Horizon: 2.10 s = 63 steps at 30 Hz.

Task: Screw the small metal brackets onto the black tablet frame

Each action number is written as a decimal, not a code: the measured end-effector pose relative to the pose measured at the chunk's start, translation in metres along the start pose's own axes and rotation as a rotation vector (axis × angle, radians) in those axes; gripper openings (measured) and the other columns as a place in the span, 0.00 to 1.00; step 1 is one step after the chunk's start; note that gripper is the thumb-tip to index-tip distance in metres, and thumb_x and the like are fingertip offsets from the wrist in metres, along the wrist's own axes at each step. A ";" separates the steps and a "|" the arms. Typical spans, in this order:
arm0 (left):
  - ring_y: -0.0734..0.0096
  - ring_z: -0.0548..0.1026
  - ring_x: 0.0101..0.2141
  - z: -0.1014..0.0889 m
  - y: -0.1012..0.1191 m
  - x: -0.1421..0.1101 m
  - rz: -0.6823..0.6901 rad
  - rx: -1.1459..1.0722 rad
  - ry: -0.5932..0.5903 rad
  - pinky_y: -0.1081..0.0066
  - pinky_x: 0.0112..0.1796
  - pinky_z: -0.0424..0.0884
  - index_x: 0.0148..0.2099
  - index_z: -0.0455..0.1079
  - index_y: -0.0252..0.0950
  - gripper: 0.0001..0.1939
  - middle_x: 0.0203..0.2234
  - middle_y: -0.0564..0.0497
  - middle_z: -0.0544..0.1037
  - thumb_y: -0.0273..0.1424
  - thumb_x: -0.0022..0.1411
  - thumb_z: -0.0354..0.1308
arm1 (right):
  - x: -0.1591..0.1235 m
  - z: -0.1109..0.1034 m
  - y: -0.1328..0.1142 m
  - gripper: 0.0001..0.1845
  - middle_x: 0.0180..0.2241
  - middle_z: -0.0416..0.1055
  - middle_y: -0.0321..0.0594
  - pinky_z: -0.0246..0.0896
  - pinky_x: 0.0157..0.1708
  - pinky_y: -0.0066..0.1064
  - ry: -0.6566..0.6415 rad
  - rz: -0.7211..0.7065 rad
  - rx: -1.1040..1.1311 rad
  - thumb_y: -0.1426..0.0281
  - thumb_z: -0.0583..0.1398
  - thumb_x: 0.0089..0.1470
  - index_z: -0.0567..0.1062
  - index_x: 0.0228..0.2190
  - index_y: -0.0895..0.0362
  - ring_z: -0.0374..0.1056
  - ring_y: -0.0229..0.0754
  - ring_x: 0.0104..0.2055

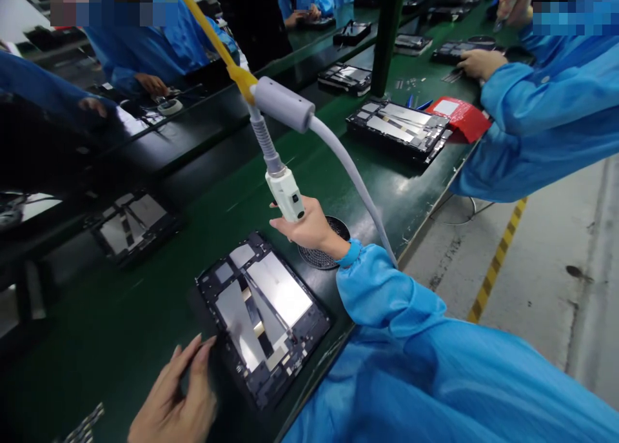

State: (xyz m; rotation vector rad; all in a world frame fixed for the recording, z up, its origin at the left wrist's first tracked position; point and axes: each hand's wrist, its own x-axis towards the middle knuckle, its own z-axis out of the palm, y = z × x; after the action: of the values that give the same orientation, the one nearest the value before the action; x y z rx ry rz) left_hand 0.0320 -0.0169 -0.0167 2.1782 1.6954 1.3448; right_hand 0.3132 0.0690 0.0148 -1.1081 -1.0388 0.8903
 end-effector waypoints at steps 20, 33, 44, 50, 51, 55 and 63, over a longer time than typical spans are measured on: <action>0.70 0.77 0.22 -0.004 -0.014 0.042 -0.586 -0.435 -0.386 0.73 0.27 0.74 0.33 0.75 0.31 0.12 0.24 0.48 0.78 0.36 0.49 0.64 | -0.015 0.029 -0.040 0.19 0.15 0.63 0.27 0.64 0.20 0.31 -0.023 -0.192 -0.038 0.65 0.66 0.47 0.70 0.41 0.56 0.61 0.35 0.15; 0.77 0.67 0.27 0.027 -0.021 0.060 -0.236 -0.247 -0.492 0.73 0.31 0.64 0.31 0.75 0.36 0.04 0.29 0.52 0.71 0.24 0.55 0.59 | -0.040 0.115 -0.046 0.17 0.15 0.65 0.28 0.63 0.19 0.31 -0.337 -0.107 0.132 0.72 0.65 0.46 0.70 0.40 0.58 0.63 0.36 0.16; 0.71 0.71 0.28 0.040 -0.040 0.067 -0.462 -0.376 -0.515 0.73 0.31 0.66 0.28 0.71 0.33 0.06 0.22 0.53 0.72 0.27 0.44 0.63 | -0.041 0.156 -0.008 0.16 0.17 0.65 0.29 0.65 0.25 0.31 -0.421 -0.044 0.077 0.74 0.65 0.44 0.73 0.38 0.60 0.63 0.35 0.19; 0.67 0.73 0.30 0.040 -0.042 0.068 -0.514 -0.399 -0.537 0.72 0.30 0.67 0.27 0.71 0.33 0.06 0.23 0.51 0.75 0.29 0.42 0.62 | -0.041 0.156 -0.007 0.15 0.17 0.65 0.29 0.65 0.25 0.31 -0.423 -0.043 0.060 0.73 0.64 0.44 0.73 0.38 0.59 0.63 0.35 0.19; 0.67 0.73 0.30 0.039 -0.042 0.067 -0.514 -0.405 -0.536 0.72 0.30 0.67 0.27 0.71 0.33 0.06 0.23 0.50 0.75 0.29 0.42 0.62 | -0.041 0.156 -0.007 0.15 0.17 0.65 0.29 0.65 0.25 0.31 -0.427 -0.042 0.061 0.73 0.64 0.44 0.73 0.38 0.59 0.63 0.35 0.19; 0.68 0.73 0.30 0.041 -0.044 0.065 -0.507 -0.433 -0.499 0.72 0.32 0.68 0.26 0.71 0.33 0.05 0.22 0.51 0.74 0.28 0.42 0.62 | -0.042 0.156 -0.005 0.15 0.18 0.64 0.30 0.65 0.26 0.31 -0.425 -0.053 0.031 0.71 0.64 0.44 0.73 0.37 0.59 0.63 0.36 0.21; 0.71 0.72 0.23 0.008 -0.046 0.071 -0.603 -0.581 -0.554 0.73 0.25 0.67 0.36 0.73 0.31 0.14 0.23 0.50 0.75 0.35 0.47 0.60 | -0.050 0.155 -0.001 0.09 0.21 0.66 0.35 0.63 0.26 0.30 -0.468 -0.105 -0.103 0.68 0.65 0.44 0.71 0.28 0.60 0.63 0.36 0.23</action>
State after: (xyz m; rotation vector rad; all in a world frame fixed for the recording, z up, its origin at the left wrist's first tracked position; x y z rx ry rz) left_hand 0.0030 0.0620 -0.0045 1.3738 1.3468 0.8194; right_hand 0.1508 0.0623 0.0239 -0.9381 -1.5281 1.0468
